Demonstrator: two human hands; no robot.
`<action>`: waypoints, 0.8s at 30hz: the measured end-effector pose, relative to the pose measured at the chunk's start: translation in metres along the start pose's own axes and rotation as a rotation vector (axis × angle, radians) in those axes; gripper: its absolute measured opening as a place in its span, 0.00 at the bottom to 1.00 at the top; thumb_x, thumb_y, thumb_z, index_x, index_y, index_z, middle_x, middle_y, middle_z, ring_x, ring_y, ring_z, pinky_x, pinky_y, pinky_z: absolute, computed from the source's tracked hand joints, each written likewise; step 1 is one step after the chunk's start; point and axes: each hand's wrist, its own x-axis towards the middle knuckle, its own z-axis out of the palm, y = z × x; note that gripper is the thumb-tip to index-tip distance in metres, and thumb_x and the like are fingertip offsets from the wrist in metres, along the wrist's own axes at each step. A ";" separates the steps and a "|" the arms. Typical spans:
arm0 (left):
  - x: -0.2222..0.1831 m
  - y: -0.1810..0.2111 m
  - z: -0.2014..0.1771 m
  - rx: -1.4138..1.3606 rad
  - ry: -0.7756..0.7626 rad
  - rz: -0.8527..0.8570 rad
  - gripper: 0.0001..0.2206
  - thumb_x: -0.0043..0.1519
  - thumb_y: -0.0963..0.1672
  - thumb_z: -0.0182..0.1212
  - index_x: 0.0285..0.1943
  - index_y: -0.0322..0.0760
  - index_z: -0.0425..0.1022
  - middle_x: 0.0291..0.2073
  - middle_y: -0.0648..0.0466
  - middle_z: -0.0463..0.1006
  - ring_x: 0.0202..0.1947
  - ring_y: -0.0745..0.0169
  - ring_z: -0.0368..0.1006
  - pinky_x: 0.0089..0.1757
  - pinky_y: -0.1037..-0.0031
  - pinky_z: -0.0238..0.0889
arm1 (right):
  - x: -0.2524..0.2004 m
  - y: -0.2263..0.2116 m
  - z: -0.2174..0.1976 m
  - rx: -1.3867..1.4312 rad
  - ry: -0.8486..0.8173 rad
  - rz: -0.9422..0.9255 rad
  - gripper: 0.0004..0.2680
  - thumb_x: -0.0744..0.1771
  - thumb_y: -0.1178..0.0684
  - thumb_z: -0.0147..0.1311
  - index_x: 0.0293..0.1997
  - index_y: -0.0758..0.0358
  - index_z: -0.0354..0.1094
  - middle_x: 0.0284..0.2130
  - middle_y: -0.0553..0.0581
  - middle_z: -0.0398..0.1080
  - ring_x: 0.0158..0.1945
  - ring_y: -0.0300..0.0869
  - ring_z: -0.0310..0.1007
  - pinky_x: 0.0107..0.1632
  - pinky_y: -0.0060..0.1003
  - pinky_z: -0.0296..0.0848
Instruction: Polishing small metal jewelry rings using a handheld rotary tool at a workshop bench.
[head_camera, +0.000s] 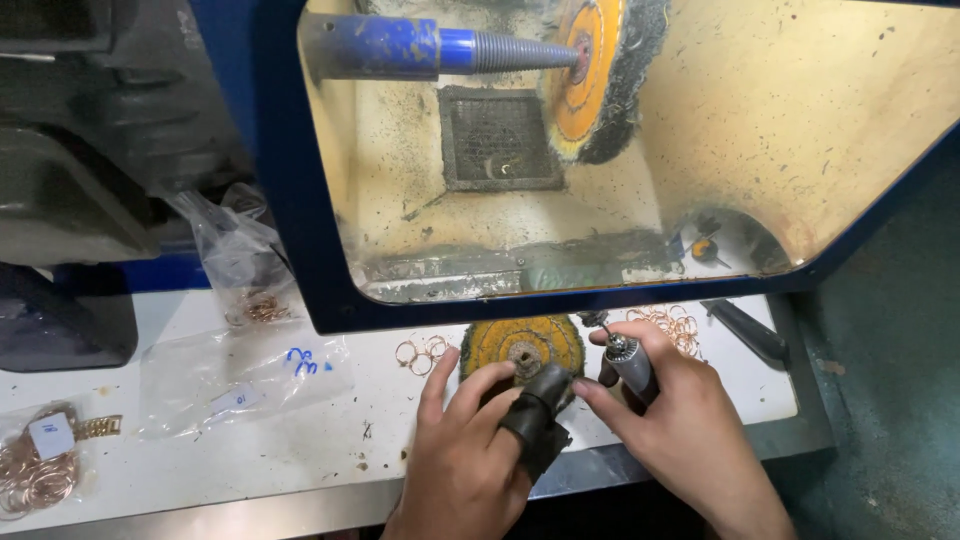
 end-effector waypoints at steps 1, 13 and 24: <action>0.001 0.000 0.001 -0.002 -0.002 0.003 0.07 0.55 0.39 0.66 0.40 0.30 0.78 0.44 0.48 0.77 0.58 0.39 0.71 0.62 0.30 0.47 | -0.001 0.000 0.000 0.001 0.002 0.003 0.19 0.59 0.42 0.70 0.52 0.42 0.70 0.31 0.46 0.78 0.30 0.41 0.76 0.40 0.33 0.71; 0.000 -0.004 0.003 -0.101 0.002 -0.047 0.10 0.56 0.41 0.69 0.42 0.29 0.77 0.39 0.50 0.85 0.58 0.51 0.73 0.61 0.31 0.46 | 0.001 -0.024 -0.006 -0.145 -0.189 0.169 0.23 0.56 0.35 0.73 0.53 0.32 0.68 0.29 0.43 0.84 0.33 0.40 0.85 0.39 0.33 0.76; 0.005 -0.003 0.001 -0.134 0.062 0.029 0.06 0.62 0.39 0.64 0.45 0.29 0.75 0.36 0.51 0.84 0.54 0.55 0.76 0.60 0.32 0.52 | -0.002 -0.005 -0.001 0.077 -0.054 -0.078 0.22 0.55 0.43 0.77 0.49 0.45 0.71 0.39 0.40 0.83 0.38 0.33 0.84 0.45 0.28 0.75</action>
